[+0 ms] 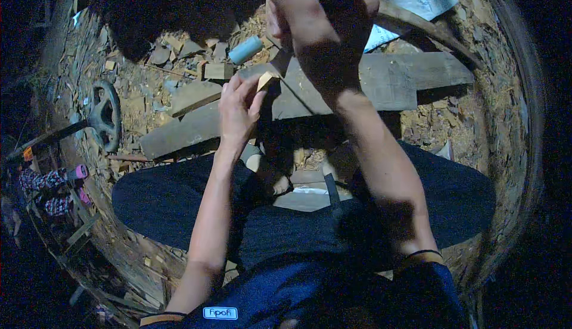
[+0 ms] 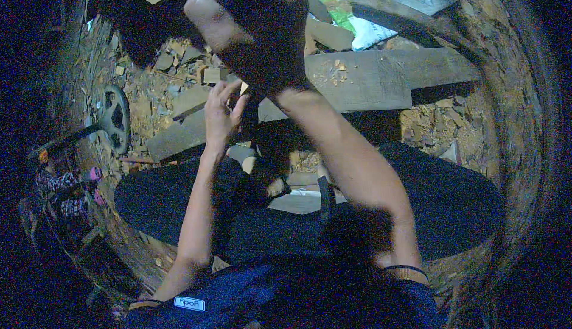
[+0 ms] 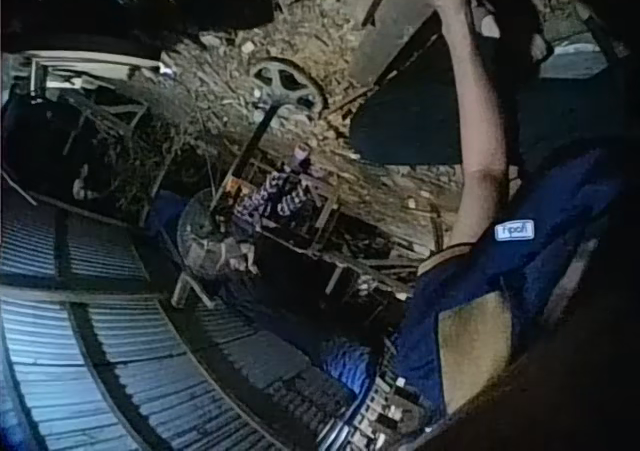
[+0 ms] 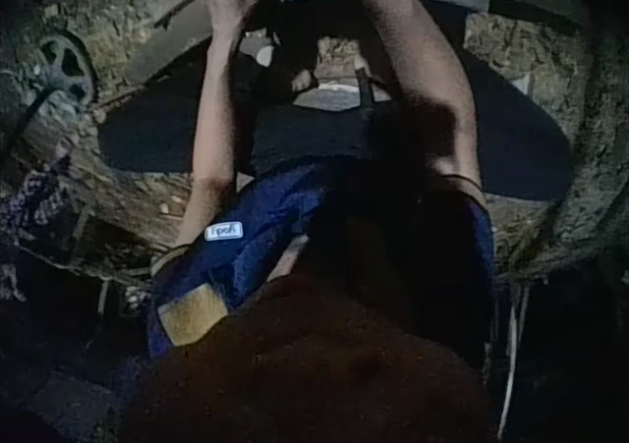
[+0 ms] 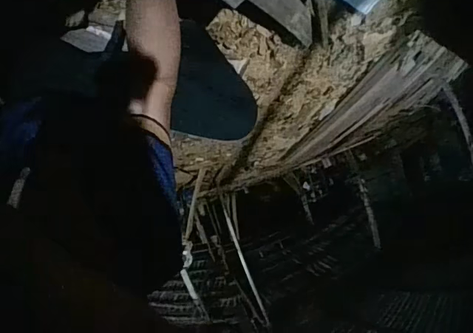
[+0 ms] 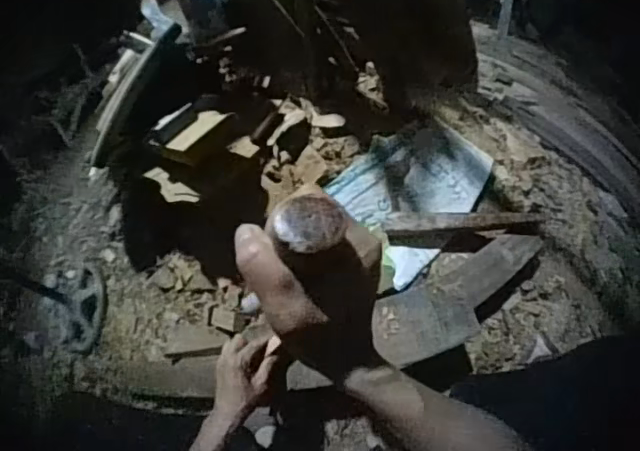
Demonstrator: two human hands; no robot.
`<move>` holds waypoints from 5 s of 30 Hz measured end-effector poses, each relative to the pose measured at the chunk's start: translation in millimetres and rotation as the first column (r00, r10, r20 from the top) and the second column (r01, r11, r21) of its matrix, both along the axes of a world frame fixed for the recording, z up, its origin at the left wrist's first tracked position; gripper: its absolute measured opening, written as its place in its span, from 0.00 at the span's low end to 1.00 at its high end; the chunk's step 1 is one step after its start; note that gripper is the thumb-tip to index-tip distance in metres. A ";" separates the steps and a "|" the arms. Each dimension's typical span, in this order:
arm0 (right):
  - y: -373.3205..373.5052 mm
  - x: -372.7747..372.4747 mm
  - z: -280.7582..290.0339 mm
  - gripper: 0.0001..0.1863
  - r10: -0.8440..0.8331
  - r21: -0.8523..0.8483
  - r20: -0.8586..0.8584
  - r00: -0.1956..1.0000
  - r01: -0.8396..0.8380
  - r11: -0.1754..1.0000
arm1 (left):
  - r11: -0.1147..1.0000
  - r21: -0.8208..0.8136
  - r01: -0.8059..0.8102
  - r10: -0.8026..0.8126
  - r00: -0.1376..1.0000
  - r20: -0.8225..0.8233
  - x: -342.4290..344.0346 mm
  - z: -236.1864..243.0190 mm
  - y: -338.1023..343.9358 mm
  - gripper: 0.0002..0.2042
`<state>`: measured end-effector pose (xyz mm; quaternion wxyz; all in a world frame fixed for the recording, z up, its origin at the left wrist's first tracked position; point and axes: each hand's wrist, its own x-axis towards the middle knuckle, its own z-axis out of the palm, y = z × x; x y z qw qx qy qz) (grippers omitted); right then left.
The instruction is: Manually carving a small piece of wood using a chisel.
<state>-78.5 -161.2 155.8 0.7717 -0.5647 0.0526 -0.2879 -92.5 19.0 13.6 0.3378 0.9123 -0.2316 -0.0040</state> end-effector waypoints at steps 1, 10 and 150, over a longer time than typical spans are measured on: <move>-2.6 2.8 -4.9 0.12 -0.001 -0.001 -0.004 1.000 0.001 1.000 | 1.000 0.011 0.006 -0.005 1.000 -0.026 -0.5 1.6 -2.6 0.16; 1.8 15.9 -18.3 0.14 -0.109 -0.220 0.152 0.982 0.141 0.965 | 0.999 0.034 0.017 -0.017 1.000 0.011 -0.3 4.2 -5.9 0.15; -8.4 13.9 4.6 0.17 0.414 -0.022 0.118 0.903 -0.415 0.910 | 0.995 0.059 0.077 -0.070 0.991 -0.112 14.5 13.1 -1.1 0.15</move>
